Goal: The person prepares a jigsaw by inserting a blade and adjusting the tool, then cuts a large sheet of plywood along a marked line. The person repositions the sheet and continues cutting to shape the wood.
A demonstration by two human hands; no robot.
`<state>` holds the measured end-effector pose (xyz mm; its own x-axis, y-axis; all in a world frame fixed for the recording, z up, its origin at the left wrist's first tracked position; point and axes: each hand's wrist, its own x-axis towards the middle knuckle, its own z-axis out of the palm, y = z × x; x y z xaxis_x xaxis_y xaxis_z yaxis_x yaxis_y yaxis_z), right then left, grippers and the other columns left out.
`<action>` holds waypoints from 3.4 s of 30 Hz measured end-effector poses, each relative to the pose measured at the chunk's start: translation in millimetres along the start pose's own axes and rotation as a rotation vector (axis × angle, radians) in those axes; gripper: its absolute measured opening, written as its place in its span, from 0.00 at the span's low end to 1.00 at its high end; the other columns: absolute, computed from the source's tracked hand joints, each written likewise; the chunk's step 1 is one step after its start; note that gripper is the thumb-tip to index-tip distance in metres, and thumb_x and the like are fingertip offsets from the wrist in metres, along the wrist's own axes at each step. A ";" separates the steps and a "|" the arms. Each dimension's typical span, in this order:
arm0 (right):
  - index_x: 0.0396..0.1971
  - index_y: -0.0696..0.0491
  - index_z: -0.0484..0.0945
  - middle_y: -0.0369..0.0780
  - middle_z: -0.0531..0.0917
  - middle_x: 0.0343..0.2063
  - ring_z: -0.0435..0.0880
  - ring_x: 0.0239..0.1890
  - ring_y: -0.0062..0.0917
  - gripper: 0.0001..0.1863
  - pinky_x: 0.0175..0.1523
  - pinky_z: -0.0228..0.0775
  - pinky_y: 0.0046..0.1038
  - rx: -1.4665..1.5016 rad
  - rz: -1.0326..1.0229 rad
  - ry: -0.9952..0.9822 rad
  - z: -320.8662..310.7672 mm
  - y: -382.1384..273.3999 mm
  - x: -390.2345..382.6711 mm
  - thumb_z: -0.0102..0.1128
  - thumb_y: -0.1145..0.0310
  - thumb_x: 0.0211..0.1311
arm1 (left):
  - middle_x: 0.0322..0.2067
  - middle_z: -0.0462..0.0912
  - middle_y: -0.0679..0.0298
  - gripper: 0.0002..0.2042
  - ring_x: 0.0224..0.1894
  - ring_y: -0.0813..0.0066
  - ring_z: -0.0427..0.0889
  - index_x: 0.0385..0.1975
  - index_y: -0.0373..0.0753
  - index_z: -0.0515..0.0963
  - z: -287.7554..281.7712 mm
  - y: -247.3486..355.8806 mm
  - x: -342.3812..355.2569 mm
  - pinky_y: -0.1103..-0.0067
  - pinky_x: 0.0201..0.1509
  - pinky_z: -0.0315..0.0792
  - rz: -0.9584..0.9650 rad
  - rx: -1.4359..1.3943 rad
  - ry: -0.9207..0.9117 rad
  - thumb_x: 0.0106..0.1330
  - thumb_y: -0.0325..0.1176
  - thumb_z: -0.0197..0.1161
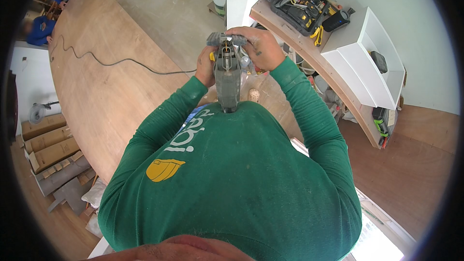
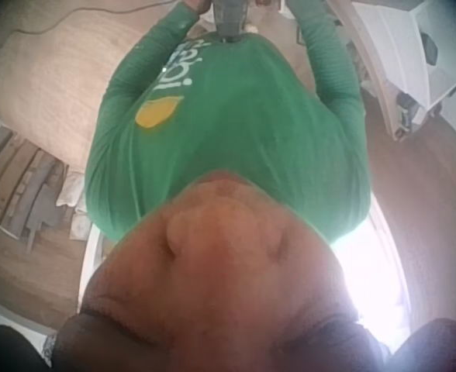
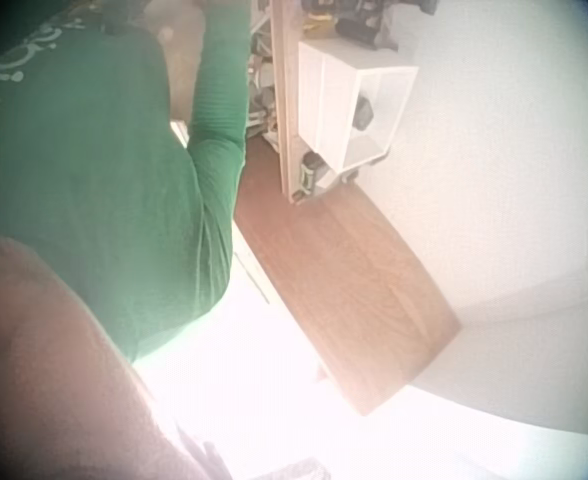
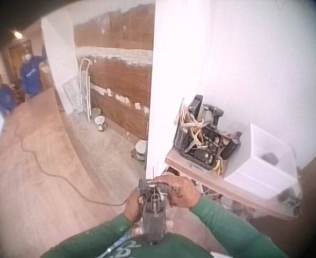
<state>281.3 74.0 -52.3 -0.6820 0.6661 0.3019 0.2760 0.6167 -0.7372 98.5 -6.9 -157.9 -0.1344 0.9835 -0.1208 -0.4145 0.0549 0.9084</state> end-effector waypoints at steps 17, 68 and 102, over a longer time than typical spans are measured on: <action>0.57 0.55 0.82 0.46 0.87 0.52 0.86 0.53 0.42 0.31 0.58 0.79 0.35 0.008 -0.083 -0.084 -8.6 -3.8 8.4 0.55 0.91 0.50 | 0.44 0.83 0.58 0.18 0.46 0.70 0.80 0.48 0.29 0.78 10.4 21.8 -11.3 0.75 0.56 0.73 0.327 0.492 0.026 0.76 0.35 0.43; 0.56 0.53 0.84 0.43 0.88 0.51 0.87 0.52 0.37 0.28 0.59 0.78 0.32 0.060 -0.076 -0.140 -14.7 -8.8 14.2 0.56 0.89 0.56 | 0.48 0.82 0.48 0.15 0.49 0.52 0.83 0.52 0.32 0.75 -3.0 10.6 -11.6 0.68 0.55 0.77 0.657 0.820 0.027 0.65 0.21 0.58; 0.56 0.54 0.84 0.44 0.87 0.52 0.87 0.52 0.39 0.31 0.58 0.79 0.35 0.028 -0.115 -0.134 -21.9 -18.0 7.2 0.53 0.91 0.52 | 0.48 0.83 0.64 0.15 0.51 0.77 0.79 0.53 0.34 0.77 5.9 14.5 -15.6 0.77 0.61 0.70 -0.021 -0.310 -0.095 0.77 0.36 0.49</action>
<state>286.3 76.9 -23.7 -0.7924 0.5290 0.3037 0.1731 0.6725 -0.7195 99.8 -20.4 -140.5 -0.0443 0.9953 -0.0866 -0.6728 0.0344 0.7390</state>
